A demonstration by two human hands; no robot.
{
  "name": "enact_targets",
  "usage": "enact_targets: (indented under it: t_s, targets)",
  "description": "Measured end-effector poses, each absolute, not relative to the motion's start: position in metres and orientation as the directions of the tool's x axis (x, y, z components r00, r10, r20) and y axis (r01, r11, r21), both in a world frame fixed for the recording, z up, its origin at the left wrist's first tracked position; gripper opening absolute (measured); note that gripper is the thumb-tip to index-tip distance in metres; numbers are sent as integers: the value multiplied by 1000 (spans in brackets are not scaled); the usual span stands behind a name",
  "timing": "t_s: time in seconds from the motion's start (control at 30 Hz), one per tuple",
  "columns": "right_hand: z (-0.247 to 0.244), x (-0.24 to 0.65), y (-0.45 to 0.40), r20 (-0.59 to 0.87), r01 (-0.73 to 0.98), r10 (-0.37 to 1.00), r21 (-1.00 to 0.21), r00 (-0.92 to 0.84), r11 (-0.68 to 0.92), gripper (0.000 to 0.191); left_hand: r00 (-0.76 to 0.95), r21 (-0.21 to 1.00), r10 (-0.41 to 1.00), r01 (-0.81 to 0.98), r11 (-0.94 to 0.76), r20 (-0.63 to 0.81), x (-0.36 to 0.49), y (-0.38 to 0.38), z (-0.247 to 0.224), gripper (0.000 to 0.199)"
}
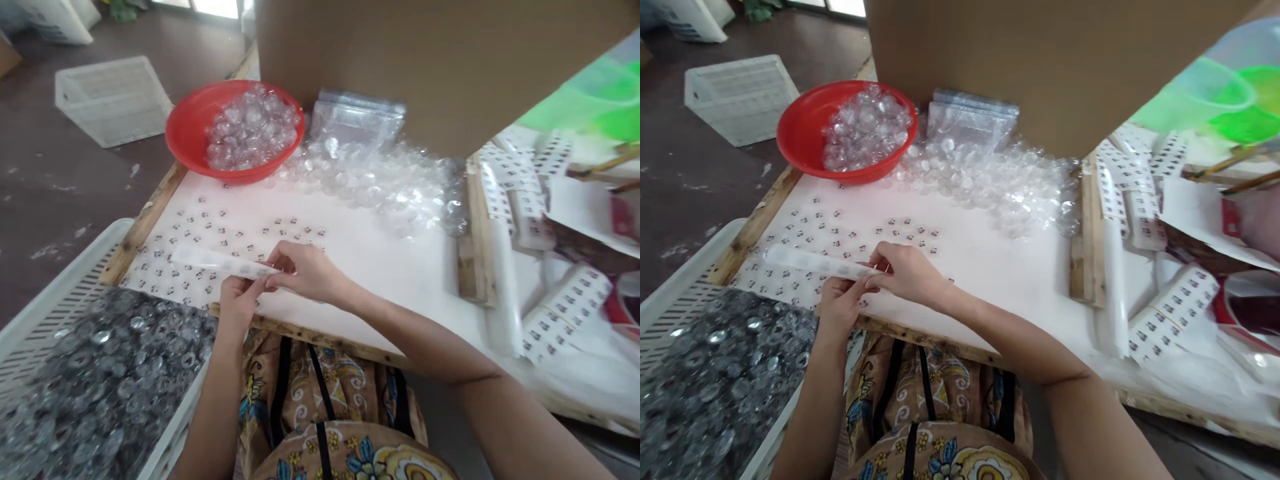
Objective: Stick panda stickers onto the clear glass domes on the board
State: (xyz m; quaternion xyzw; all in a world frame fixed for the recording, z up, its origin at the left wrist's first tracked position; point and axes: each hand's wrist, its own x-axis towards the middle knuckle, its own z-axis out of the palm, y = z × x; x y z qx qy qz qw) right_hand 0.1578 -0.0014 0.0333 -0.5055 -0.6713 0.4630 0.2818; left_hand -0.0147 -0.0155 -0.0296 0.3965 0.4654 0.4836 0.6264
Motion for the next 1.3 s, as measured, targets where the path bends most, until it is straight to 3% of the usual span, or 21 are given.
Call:
enact_targets:
  t_s: [0.13, 0.37, 0.57, 0.7, 0.8, 0.9, 1.07, 1.3]
  targets:
    - [22, 160, -6, -117, 390, 971, -920, -209, -27, 10, 87, 975, 977, -88, 203, -196, -15, -14, -37, 34]
    - [11, 167, -2, -47, 417, 985, -908, -168, 28, 12, -8, 991, 991, -1, 137, -137, -11, -10, -37, 35]
    - [34, 219, -11, 206, 411, 971, -901, 125, 139, 15, -11, 985, 985, 23, 171, -171, -6, -12, -32, 30]
    - [39, 321, -43, 330, 579, 757, -812, 564, -78, 13, -17, 984, 986, -70, 164, -165, -5, -12, -32, 27]
    - [30, 397, -91, 393, 639, 552, -673, 735, -372, 15, -17, 986, 989, -73, 147, -148, -4, -10, -32, 28]
    - [20, 444, -138, 440, 583, 396, -474, 806, -660, 15, 0, 987, 990, -79, 139, -140, -2, -8, -30, 28]
    - [1, 456, -163, 283, 470, 398, -264, 873, -842, 15, 11, 984, 989, -102, 149, -149, 2, -6, -27, 27]
    - [-21, 456, -162, 44, 449, 451, -207, 892, -869, 21, -12, 980, 987, -115, 161, -163, 0, -7, -31, 28]
